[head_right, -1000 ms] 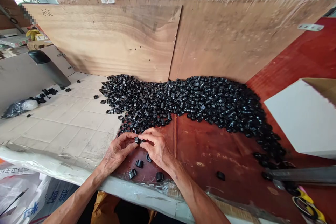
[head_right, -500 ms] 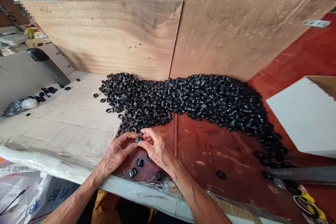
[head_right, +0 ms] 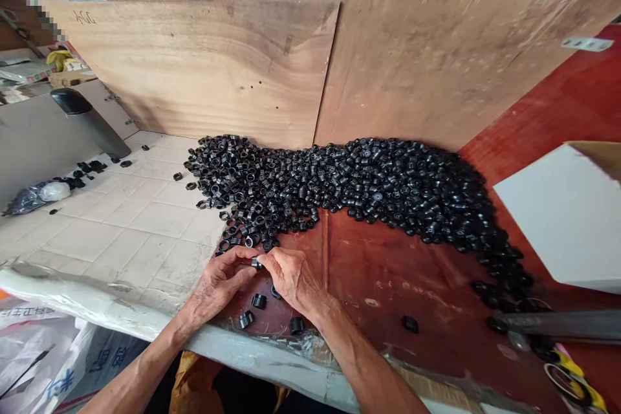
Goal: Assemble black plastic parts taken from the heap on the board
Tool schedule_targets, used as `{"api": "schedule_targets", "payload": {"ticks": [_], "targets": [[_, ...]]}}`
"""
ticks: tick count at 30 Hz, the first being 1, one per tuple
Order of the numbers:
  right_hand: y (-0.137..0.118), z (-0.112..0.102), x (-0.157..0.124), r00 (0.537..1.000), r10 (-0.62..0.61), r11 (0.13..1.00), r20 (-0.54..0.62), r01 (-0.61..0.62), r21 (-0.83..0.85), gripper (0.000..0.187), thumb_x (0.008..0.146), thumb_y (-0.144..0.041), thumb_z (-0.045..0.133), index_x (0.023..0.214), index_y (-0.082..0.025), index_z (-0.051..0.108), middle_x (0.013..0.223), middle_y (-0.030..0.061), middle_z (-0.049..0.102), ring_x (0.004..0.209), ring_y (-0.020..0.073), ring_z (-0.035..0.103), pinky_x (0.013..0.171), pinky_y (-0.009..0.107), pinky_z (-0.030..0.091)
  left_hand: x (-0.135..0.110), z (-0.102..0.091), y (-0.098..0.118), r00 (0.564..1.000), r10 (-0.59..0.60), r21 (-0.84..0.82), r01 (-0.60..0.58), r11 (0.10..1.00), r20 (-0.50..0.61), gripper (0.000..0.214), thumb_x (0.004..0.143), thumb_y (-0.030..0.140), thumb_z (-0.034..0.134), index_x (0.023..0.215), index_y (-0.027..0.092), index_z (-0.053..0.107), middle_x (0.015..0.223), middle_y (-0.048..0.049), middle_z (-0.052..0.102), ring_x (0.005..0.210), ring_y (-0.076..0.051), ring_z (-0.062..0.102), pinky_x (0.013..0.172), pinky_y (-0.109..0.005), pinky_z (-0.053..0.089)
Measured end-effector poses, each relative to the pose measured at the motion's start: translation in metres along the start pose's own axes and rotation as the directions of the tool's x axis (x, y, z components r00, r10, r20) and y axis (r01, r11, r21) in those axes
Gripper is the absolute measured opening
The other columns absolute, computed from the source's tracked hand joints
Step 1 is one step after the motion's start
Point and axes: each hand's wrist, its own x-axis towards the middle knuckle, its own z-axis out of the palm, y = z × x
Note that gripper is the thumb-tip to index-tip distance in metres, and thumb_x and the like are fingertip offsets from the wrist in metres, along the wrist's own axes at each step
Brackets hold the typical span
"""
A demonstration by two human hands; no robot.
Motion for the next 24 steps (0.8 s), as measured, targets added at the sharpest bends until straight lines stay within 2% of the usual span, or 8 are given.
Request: {"api": "schedule_targets", "payload": {"ticks": [2,4,8,11,14,17,20,24], "targets": [[-0.0017,0.0001,0.0001,1.0,-0.008,0.999,-0.022,0.009,0.049,0.018,0.105,-0.027,0.051,0.1,-0.019,0.067,0.075,0.002,0.067,0.065,0.0159,0.062,0.066,0.025,0.048,0.0005,0.0002,0.0009,1.0,-0.022,-0.03,0.022,0.999,-0.004,0.026,0.093,0.034,0.071,0.115,0.019,0.071,0.117,-0.0079,0.077,0.106,-0.023,0.073,0.097,-0.035,0.058],[-0.0036,-0.0001,-0.0001,0.999,-0.025,0.994,-0.036,0.029,0.103,0.015,0.1,-0.024,0.058,0.112,-0.019,0.065,0.084,0.003,0.069,0.071,0.0166,0.065,0.068,0.025,0.051,0.0009,0.0004,0.0006,0.999,-0.038,-0.055,0.038,0.998,-0.004,0.027,0.093,0.034,0.072,0.115,0.019,0.071,0.115,-0.0074,0.078,0.103,-0.023,0.073,0.095,-0.034,0.058],[-0.0024,0.0008,-0.0004,0.997,-0.066,0.991,-0.028,0.069,0.114,0.009,0.094,-0.023,0.067,0.103,-0.02,0.067,0.085,0.0034,0.068,0.072,0.0176,0.065,0.068,0.027,0.052,0.0007,0.0003,-0.0021,0.998,-0.054,-0.049,0.053,0.997,-0.023,0.027,0.093,0.034,0.072,0.115,0.019,0.07,0.107,-0.006,0.079,0.095,-0.021,0.074,0.087,-0.031,0.058],[0.0,0.0024,-0.0001,0.998,-0.028,0.989,-0.057,0.036,0.144,0.005,0.094,-0.025,0.069,0.095,-0.021,0.068,0.086,0.0036,0.068,0.071,0.0174,0.065,0.066,0.026,0.053,0.0005,0.0007,-0.0021,0.999,-0.051,-0.067,0.05,0.996,-0.013,0.025,0.094,0.034,0.071,0.114,0.019,0.07,0.108,-0.0057,0.079,0.098,-0.021,0.073,0.089,-0.031,0.058],[0.0007,0.0031,0.0002,0.995,0.036,0.975,-0.092,-0.015,0.22,0.009,0.091,-0.024,0.072,0.099,-0.021,0.069,0.087,0.0029,0.071,0.07,0.0165,0.067,0.065,0.025,0.054,0.0008,0.0011,0.0002,0.999,-0.039,-0.086,0.037,0.996,-0.015,0.023,0.093,0.033,0.071,0.112,0.02,0.071,0.11,-0.0053,0.078,0.1,-0.02,0.073,0.092,-0.031,0.057],[0.0008,0.0021,0.0007,0.987,0.09,0.968,-0.134,-0.056,0.244,0.012,0.087,-0.022,0.076,0.096,-0.021,0.07,0.079,0.0002,0.069,0.064,0.0154,0.066,0.06,0.024,0.053,0.001,0.0012,0.0022,0.999,-0.036,-0.063,0.034,0.997,-0.025,0.023,0.093,0.032,0.072,0.113,0.02,0.071,0.111,-0.0054,0.078,0.1,-0.02,0.073,0.093,-0.031,0.057],[0.0005,-0.0004,0.0016,0.994,0.017,0.981,-0.108,0.005,0.193,0.005,0.088,-0.021,0.076,0.093,-0.02,0.074,0.084,0.0031,0.072,0.074,0.0176,0.069,0.068,0.026,0.056,0.0008,0.0013,0.0022,0.999,-0.042,-0.058,0.04,0.997,-0.025,0.024,0.092,0.032,0.072,0.113,0.02,0.071,0.107,-0.0042,0.078,0.096,-0.019,0.073,0.089,-0.03,0.058],[-0.0014,-0.0018,0.0016,0.995,-0.077,0.98,-0.063,0.088,0.18,0.017,0.093,-0.015,0.065,0.105,-0.021,0.076,0.102,0.0084,0.076,0.09,0.0203,0.073,0.081,0.03,0.059,0.0005,0.0008,-0.0006,0.999,-0.032,-0.027,0.031,0.999,-0.031,0.023,0.093,0.031,0.071,0.114,0.02,0.071,0.104,-0.0037,0.078,0.092,-0.018,0.073,0.086,-0.029,0.058]]}}
